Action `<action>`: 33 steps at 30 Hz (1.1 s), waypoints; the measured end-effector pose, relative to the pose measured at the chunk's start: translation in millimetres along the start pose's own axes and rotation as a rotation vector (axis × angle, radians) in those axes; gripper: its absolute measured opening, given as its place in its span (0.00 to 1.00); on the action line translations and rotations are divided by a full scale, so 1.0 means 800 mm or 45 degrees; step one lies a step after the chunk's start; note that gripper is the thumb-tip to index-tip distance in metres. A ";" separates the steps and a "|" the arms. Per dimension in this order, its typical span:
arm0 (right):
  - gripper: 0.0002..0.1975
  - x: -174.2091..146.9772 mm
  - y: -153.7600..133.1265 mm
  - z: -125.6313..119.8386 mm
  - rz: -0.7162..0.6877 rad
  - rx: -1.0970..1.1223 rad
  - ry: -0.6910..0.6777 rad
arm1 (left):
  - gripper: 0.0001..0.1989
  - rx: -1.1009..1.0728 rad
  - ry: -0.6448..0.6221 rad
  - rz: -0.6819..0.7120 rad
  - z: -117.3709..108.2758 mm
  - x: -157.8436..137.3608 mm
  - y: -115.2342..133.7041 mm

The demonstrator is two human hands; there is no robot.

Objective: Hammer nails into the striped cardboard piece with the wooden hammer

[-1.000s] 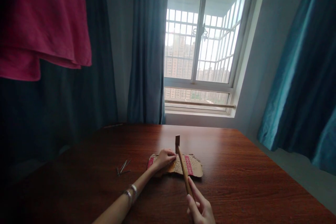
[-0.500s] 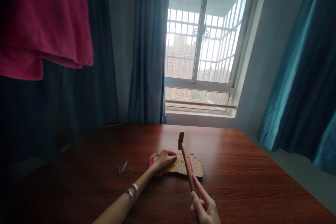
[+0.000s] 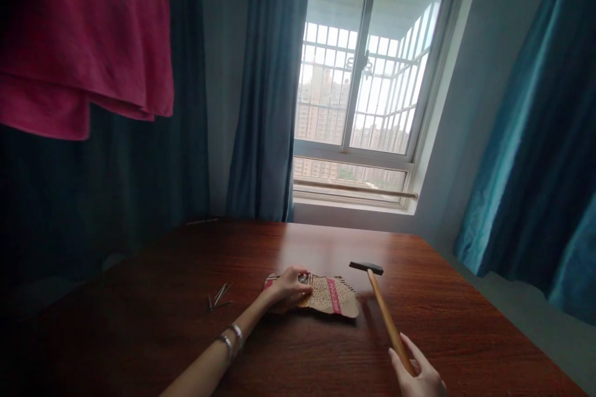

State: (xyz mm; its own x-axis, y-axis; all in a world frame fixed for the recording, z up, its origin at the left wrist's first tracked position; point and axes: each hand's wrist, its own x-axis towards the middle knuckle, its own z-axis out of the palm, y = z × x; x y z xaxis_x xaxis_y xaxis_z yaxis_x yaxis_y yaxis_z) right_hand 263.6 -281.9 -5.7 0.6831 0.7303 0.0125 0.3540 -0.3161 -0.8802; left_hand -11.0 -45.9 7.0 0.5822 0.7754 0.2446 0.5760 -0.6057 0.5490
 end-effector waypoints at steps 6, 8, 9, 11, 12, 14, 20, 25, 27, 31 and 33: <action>0.27 0.010 0.005 -0.015 0.059 -0.179 0.041 | 0.31 0.082 -0.059 0.027 -0.010 -0.006 -0.007; 0.26 0.012 0.006 -0.016 0.054 -0.190 0.050 | 0.35 0.114 -0.104 0.010 -0.012 -0.008 -0.009; 0.26 0.013 0.008 -0.016 0.053 -0.192 0.051 | 0.38 0.123 -0.121 0.009 -0.013 -0.008 -0.009; 0.26 0.016 0.012 -0.013 0.054 -0.189 0.052 | 0.41 0.131 -0.148 0.021 -0.015 -0.010 -0.010; 0.25 0.017 0.014 -0.012 0.054 -0.183 0.056 | 0.42 0.132 -0.159 0.031 -0.015 -0.011 -0.010; 0.24 0.018 0.018 -0.009 0.048 -0.176 0.059 | 0.42 0.137 -0.168 0.037 -0.016 -0.012 -0.010; 0.21 0.019 0.022 -0.006 0.026 -0.255 0.052 | 0.42 0.139 -0.167 0.007 -0.013 -0.013 -0.009; 0.20 0.012 0.023 0.001 -0.050 -0.355 0.041 | 0.41 0.125 -0.153 0.030 -0.013 -0.015 -0.010; 0.19 0.007 0.022 0.006 -0.099 -0.429 0.059 | 0.41 0.110 -0.145 0.029 -0.013 -0.016 -0.009; 0.21 0.001 0.027 0.020 -0.299 -0.579 0.202 | 0.42 0.116 -0.130 0.036 -0.013 -0.017 -0.008; 0.22 0.002 0.034 0.025 -0.427 -0.632 0.302 | 0.42 0.127 -0.119 0.048 -0.013 -0.018 -0.008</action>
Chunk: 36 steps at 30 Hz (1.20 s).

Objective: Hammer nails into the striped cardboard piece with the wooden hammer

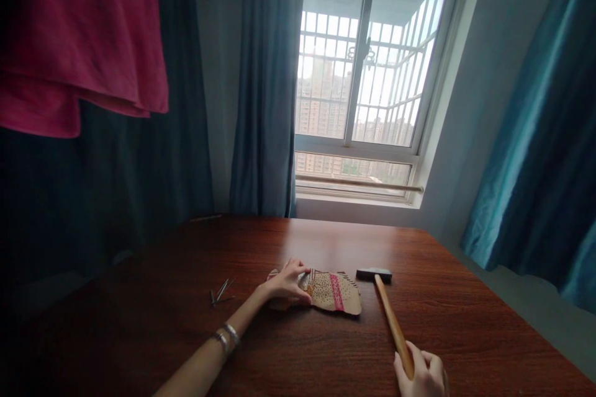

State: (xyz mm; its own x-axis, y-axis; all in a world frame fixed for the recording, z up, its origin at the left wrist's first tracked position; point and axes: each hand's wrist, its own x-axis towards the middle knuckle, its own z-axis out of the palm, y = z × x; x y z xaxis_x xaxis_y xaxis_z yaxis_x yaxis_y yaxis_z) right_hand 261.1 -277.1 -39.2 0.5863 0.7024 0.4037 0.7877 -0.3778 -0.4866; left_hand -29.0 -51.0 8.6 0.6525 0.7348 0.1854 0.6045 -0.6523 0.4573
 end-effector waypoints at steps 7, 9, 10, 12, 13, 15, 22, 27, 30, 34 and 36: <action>0.20 -0.003 0.007 0.005 -0.080 -0.258 -0.017 | 0.41 0.022 -0.007 0.026 -0.002 0.000 0.000; 0.22 0.000 -0.001 0.000 -0.089 -0.361 -0.018 | 0.42 0.021 -0.016 0.020 -0.002 0.001 -0.001; 0.23 0.002 -0.008 -0.003 -0.103 -0.403 0.006 | 0.42 0.019 -0.019 0.021 -0.001 0.001 -0.001; 0.25 0.008 -0.030 -0.010 -0.149 -0.441 0.100 | 0.42 0.010 -0.018 0.028 -0.001 0.002 -0.002; 0.25 0.012 -0.046 -0.014 -0.181 -0.423 0.151 | 0.41 0.003 -0.014 0.034 0.000 0.002 -0.003; 0.22 0.021 -0.085 -0.021 -0.279 -0.288 0.179 | 0.41 -0.008 -0.004 0.043 0.000 0.002 -0.004; 0.11 0.069 -0.205 0.024 -0.651 0.032 -0.283 | 0.43 0.012 0.012 0.059 0.006 0.004 -0.010; 0.08 0.093 -0.216 0.089 -0.673 -0.005 -0.321 | 0.42 0.016 0.061 0.063 0.013 0.006 -0.016; 0.08 0.088 -0.210 0.108 -0.662 0.010 -0.311 | 0.41 0.008 0.070 0.093 0.011 0.004 -0.015; 0.08 0.080 -0.202 0.117 -0.640 0.059 -0.296 | 0.42 0.000 0.088 0.094 0.009 0.001 -0.011; 0.08 0.080 -0.199 0.120 -0.631 0.081 -0.297 | 0.42 0.009 0.091 0.100 0.010 0.000 -0.010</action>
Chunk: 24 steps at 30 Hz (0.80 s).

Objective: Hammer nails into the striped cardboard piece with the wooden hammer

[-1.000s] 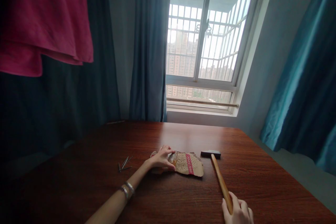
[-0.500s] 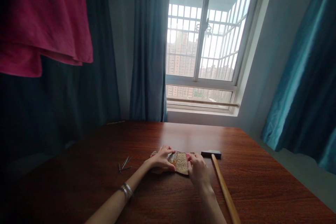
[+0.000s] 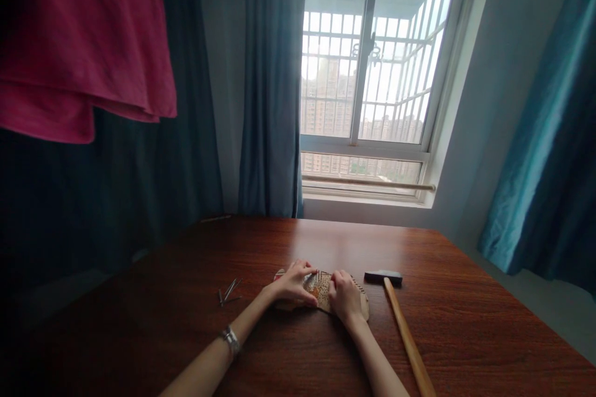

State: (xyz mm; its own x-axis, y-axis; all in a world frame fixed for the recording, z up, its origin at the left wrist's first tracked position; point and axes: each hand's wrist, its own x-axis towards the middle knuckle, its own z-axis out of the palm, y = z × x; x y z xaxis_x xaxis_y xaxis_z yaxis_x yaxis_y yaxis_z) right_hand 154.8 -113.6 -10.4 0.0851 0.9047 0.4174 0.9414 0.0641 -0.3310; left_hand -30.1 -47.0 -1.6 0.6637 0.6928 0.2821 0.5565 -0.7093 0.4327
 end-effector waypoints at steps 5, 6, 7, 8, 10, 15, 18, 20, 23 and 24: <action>0.08 0.003 0.005 0.005 0.009 0.036 0.001 | 0.41 0.010 -0.059 0.002 -0.004 0.001 0.003; 0.07 0.003 0.005 0.006 0.008 0.040 -0.001 | 0.42 0.005 -0.083 0.000 -0.007 0.003 0.003; 0.07 0.003 0.006 0.006 0.007 0.042 -0.004 | 0.42 -0.007 -0.099 -0.005 -0.012 0.005 0.005; 0.07 0.002 0.006 0.006 0.007 0.042 -0.006 | 0.42 -0.026 -0.099 -0.014 -0.019 0.006 0.006; 0.07 0.002 0.007 0.007 0.009 0.036 -0.011 | 0.39 -0.094 -0.038 -0.049 -0.036 0.009 0.009; 0.08 0.002 0.007 0.007 0.007 0.005 -0.013 | 0.20 -0.191 0.037 -0.195 -0.095 -0.012 0.017; 0.08 0.003 0.008 0.007 0.001 -0.014 -0.017 | 0.18 -0.107 -0.060 -0.233 -0.127 -0.045 0.012; 0.08 0.002 0.007 0.007 -0.002 -0.029 -0.017 | 0.15 0.010 -0.078 -0.297 -0.142 -0.070 0.002; 0.08 0.001 0.005 0.007 -0.010 -0.051 -0.012 | 0.11 0.182 -0.131 -0.445 -0.154 -0.105 -0.015; 0.08 0.001 0.005 0.006 -0.013 -0.057 -0.012 | 0.10 0.234 -0.145 -0.472 -0.155 -0.115 -0.020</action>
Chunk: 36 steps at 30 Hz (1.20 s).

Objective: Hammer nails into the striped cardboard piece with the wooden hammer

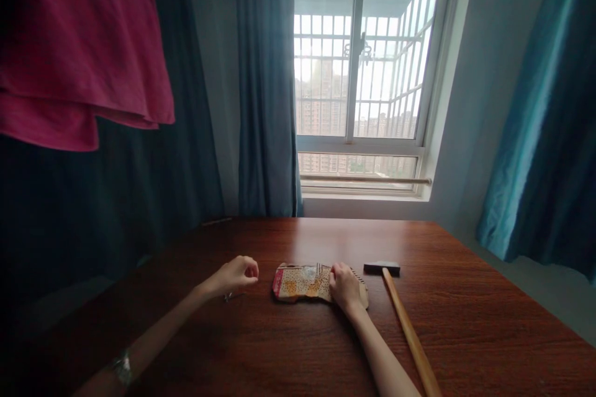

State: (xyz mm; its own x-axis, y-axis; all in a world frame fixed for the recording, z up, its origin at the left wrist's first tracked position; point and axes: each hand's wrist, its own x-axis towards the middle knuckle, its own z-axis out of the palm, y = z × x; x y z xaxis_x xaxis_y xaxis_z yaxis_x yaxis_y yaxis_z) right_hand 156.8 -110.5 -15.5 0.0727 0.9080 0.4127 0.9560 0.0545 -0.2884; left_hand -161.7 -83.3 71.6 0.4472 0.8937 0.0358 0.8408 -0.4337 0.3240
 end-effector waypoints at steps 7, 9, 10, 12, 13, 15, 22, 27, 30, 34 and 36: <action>0.08 -0.003 -0.005 -0.003 -0.017 -0.038 -0.007 | 0.06 0.258 -0.018 -0.045 0.017 -0.025 -0.018; 0.08 -0.004 -0.006 -0.004 -0.020 -0.040 -0.009 | 0.06 0.301 -0.019 -0.060 0.020 -0.027 -0.016; 0.08 -0.004 -0.007 -0.005 -0.019 -0.039 -0.011 | 0.06 0.322 -0.017 -0.063 0.020 -0.027 -0.014; 0.09 -0.005 -0.007 -0.006 -0.013 -0.035 -0.015 | 0.06 0.358 -0.004 -0.070 0.021 -0.028 -0.011; 0.09 -0.005 -0.007 -0.007 -0.009 -0.032 -0.018 | 0.06 0.378 0.005 -0.082 0.022 -0.028 -0.009; 0.09 -0.005 -0.008 -0.008 -0.002 -0.025 -0.022 | 0.06 0.424 0.015 -0.118 0.024 -0.028 -0.005; 0.09 -0.005 -0.008 -0.010 -0.010 0.008 -0.012 | 0.15 0.617 0.035 -0.075 0.038 -0.032 0.012; 0.09 -0.005 -0.008 -0.008 -0.005 0.063 0.002 | 0.16 0.623 0.040 -0.051 0.042 -0.036 0.020; 0.09 -0.005 -0.007 -0.006 0.017 0.124 0.001 | 0.14 0.616 0.057 -0.012 0.044 -0.034 0.020; 0.09 -0.002 -0.003 -0.008 0.080 0.260 0.000 | 0.11 0.585 0.103 0.044 0.042 -0.023 0.029; 0.09 0.000 -0.002 -0.013 0.118 0.356 0.012 | 0.09 0.552 0.144 0.125 0.039 -0.015 0.042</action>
State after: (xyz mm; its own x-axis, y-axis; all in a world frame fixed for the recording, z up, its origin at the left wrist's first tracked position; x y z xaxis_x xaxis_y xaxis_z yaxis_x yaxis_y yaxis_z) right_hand 158.3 -114.9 -6.1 0.1596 0.9106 0.3812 0.8300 0.0853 -0.5512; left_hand -129.5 -112.2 52.3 0.5153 0.8425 0.1573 0.8569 -0.5034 -0.1105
